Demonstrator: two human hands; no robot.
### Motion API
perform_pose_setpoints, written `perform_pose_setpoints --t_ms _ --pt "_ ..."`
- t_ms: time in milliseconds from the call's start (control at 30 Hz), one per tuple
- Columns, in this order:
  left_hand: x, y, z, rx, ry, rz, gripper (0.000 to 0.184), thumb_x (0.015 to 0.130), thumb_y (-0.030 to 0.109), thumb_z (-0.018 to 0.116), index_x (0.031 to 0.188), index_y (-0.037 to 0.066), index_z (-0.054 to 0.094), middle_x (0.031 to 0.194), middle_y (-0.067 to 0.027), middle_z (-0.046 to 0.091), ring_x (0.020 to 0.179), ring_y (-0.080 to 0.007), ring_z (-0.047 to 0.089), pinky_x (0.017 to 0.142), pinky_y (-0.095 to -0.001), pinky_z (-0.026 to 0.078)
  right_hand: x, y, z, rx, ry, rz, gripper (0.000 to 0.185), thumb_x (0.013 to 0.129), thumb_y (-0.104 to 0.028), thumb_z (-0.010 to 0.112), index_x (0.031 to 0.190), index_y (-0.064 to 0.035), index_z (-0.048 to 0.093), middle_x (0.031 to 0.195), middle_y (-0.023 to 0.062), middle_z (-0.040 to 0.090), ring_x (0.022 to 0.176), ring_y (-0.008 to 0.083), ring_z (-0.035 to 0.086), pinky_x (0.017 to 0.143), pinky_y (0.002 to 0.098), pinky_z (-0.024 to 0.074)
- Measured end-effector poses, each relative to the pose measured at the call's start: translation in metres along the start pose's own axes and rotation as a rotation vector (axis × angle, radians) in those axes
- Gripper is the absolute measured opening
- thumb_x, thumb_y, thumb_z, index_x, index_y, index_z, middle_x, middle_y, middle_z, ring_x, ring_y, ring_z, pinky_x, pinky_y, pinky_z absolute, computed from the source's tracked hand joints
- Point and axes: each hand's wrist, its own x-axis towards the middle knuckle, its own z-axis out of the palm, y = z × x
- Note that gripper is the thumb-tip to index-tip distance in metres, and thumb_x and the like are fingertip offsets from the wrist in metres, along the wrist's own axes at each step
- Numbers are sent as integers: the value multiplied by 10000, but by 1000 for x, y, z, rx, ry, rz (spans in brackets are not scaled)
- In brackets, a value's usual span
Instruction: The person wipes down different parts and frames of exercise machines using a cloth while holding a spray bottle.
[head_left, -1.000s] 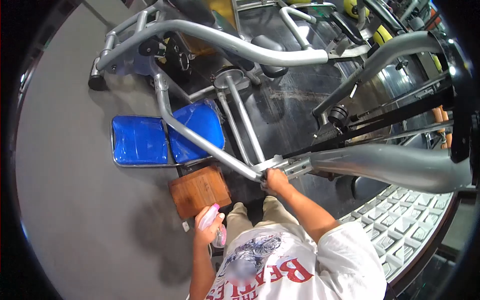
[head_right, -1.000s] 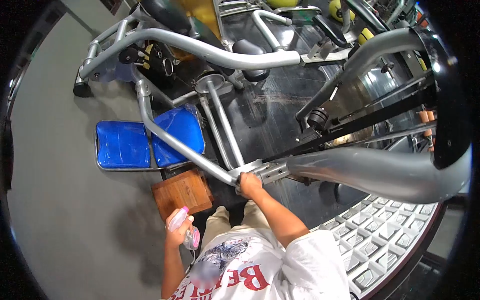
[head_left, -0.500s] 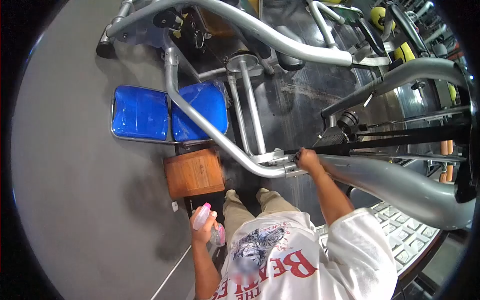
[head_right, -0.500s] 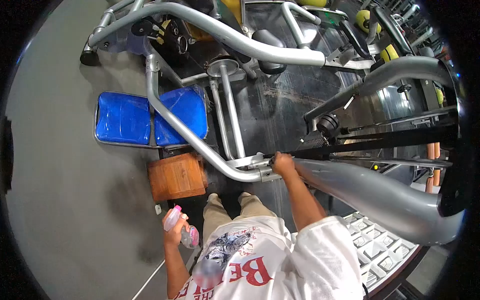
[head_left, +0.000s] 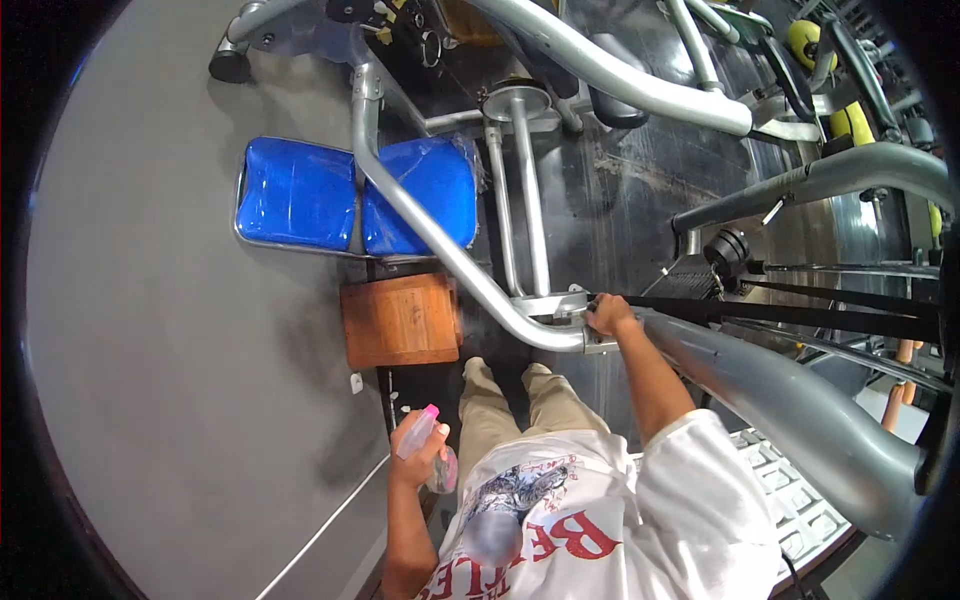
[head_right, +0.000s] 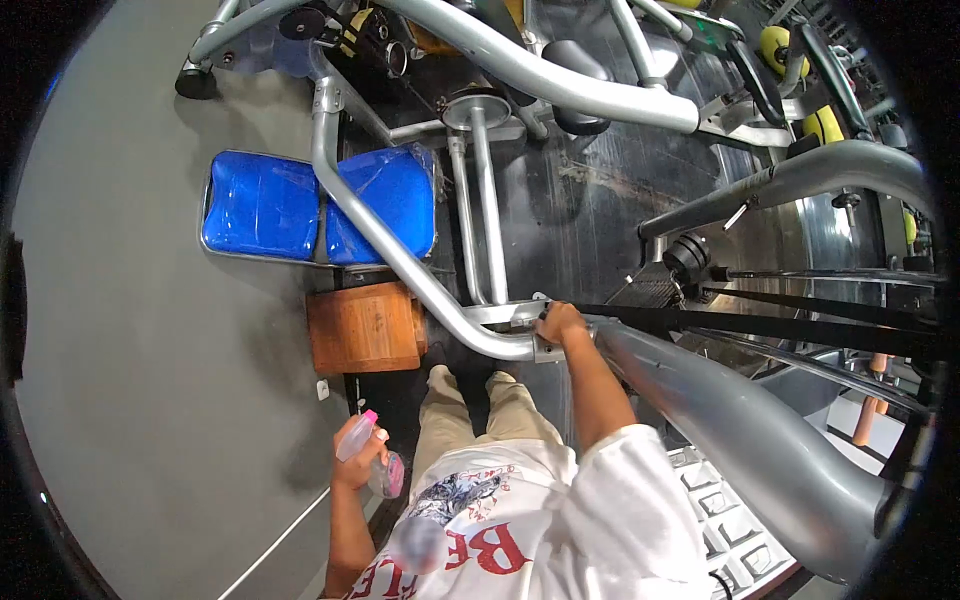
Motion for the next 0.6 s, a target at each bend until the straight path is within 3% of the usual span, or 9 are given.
perform_pose_setpoints --t_ms 67,200,333,400,500,600 --pt "0 -8 -2 6 31 21 182 831 131 699 905 11 583 711 -59 573 515 -155 566 488 -302 460 -47 -20 -34 101 116 29 367 837 -266 658 1079 7 614 1002 264 682 979 418 659 864 486 523" --pt "2 -11 -6 11 79 33 186 834 132 698 915 7 586 724 -65 581 518 -157 569 488 -307 462 -75 -23 -35 77 317 -157 337 800 -209 685 1043 -4 571 949 270 668 940 436 653 837 510 516" --pt "6 -10 -1 -21 88 23 184 829 126 698 906 6 581 714 -68 580 517 -158 570 489 -305 462 -69 -57 -33 179 129 -166 363 769 -127 692 1086 10 580 1014 259 657 978 426 635 860 505 502" --pt "9 -5 3 -5 62 29 183 827 124 700 893 8 576 705 -68 577 517 -158 571 491 -302 460 -76 -93 -28 79 145 -408 355 790 -129 687 1107 4 597 1047 242 655 1004 421 623 884 497 488" --pt "12 3 10 31 36 20 181 825 122 701 879 12 568 695 -68 570 515 -159 571 494 -299 459 -59 -125 5 386 334 -415 324 801 -110 660 1108 -16 617 1051 224 649 1020 400 613 904 476 479" --pt "17 10 16 56 -4 19 183 821 120 704 873 15 563 691 -69 568 511 -159 567 497 -296 458 -62 -122 10 459 293 -343 350 814 -112 649 1147 -12 613 1075 228 643 1037 400 604 914 476 472"
